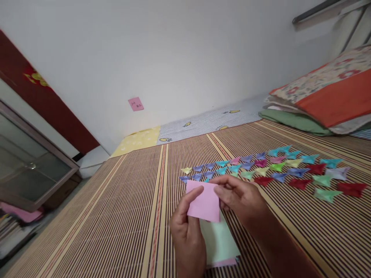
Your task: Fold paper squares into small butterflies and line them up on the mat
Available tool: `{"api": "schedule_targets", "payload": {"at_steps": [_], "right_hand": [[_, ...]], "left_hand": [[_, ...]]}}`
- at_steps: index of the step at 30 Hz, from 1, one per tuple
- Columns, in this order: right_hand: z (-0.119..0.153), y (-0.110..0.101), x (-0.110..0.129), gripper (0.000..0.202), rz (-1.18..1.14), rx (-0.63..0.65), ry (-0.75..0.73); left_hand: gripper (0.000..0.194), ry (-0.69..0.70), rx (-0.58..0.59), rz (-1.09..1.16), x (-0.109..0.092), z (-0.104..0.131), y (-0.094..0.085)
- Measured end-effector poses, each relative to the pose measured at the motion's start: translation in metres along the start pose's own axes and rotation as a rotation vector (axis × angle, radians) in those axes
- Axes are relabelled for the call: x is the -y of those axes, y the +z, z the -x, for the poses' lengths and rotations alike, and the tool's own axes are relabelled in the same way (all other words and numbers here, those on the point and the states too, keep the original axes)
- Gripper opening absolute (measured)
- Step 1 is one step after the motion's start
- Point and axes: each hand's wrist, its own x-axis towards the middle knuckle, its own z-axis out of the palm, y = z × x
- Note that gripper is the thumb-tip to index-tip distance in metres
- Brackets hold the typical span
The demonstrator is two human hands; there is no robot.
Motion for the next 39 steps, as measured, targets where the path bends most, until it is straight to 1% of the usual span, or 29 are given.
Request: {"api": "schedule_targets", "payload": {"at_steps": [2,3,5,7,8,9,11,12,13,15,17,20,21,24,27,30,32,34,35,39], "right_hand": [[0.000,0.001,0.000,0.022,-0.034,0.001,0.019],[0.000,0.001,0.001,0.022,-0.042,-0.016,0.008],[0.000,0.000,0.001,0.022,-0.032,-0.072,-0.035],[0.000,-0.003,0.001,0.021,0.014,-0.113,-0.079],[0.000,-0.004,0.001,0.020,0.040,-0.121,-0.097],[0.001,-0.004,0.001,0.020,0.066,-0.124,-0.112],[0.001,-0.004,0.001,0.020,0.112,-0.118,-0.142],[0.001,-0.004,0.001,0.020,0.130,-0.110,-0.154],[0.001,-0.003,0.002,0.019,0.139,-0.095,-0.156],[0.001,-0.002,0.003,0.019,0.112,-0.035,-0.117],[0.001,-0.002,0.005,0.021,0.032,0.042,-0.031],[0.000,-0.004,0.005,0.026,-0.031,0.106,0.047],[0.000,-0.005,0.005,0.027,-0.017,0.117,0.053],[-0.001,-0.007,0.002,0.026,0.104,0.194,0.074],[-0.001,-0.006,-0.001,0.023,0.192,0.295,0.108],[-0.002,-0.003,-0.004,0.023,0.176,0.327,0.081],[-0.002,-0.002,-0.005,0.024,0.164,0.304,0.056],[-0.003,-0.001,-0.005,0.023,0.146,0.234,0.046],[-0.003,-0.001,-0.004,0.022,0.126,0.187,0.041],[-0.004,0.000,-0.002,0.019,0.000,0.003,-0.002]], "left_hand": [[0.025,0.035,0.054,-0.028,-0.003,0.002,0.001],[0.029,0.040,0.078,-0.003,-0.004,0.003,0.002],[0.048,0.017,0.119,0.121,-0.006,0.003,0.004],[0.070,-0.053,0.135,0.239,-0.008,0.000,0.005],[0.072,-0.099,0.128,0.249,-0.009,-0.002,0.006],[0.068,-0.148,0.122,0.234,-0.010,-0.003,0.007],[0.047,-0.214,0.100,0.166,-0.011,-0.006,0.009],[0.039,-0.225,0.092,0.134,-0.011,-0.006,0.009],[0.036,-0.219,0.088,0.108,-0.010,-0.006,0.009],[0.038,-0.197,0.102,0.085,-0.008,-0.004,0.009],[0.039,-0.210,0.097,0.134,-0.004,-0.001,0.008],[0.042,-0.278,0.019,0.251,0.000,0.000,0.006],[0.041,-0.281,0.021,0.238,0.000,-0.001,0.005],[0.036,-0.233,0.110,0.118,-0.003,-0.005,0.002],[0.037,-0.239,0.084,0.138,-0.003,-0.009,-0.001],[0.035,-0.261,-0.004,0.255,0.002,-0.013,-0.004],[0.033,-0.243,-0.081,0.305,0.006,-0.015,-0.006],[0.033,-0.215,-0.107,0.294,0.008,-0.017,-0.008],[0.033,-0.207,-0.087,0.271,0.008,-0.018,-0.009],[0.032,-0.249,0.080,0.195,0.007,-0.017,-0.010]]}}
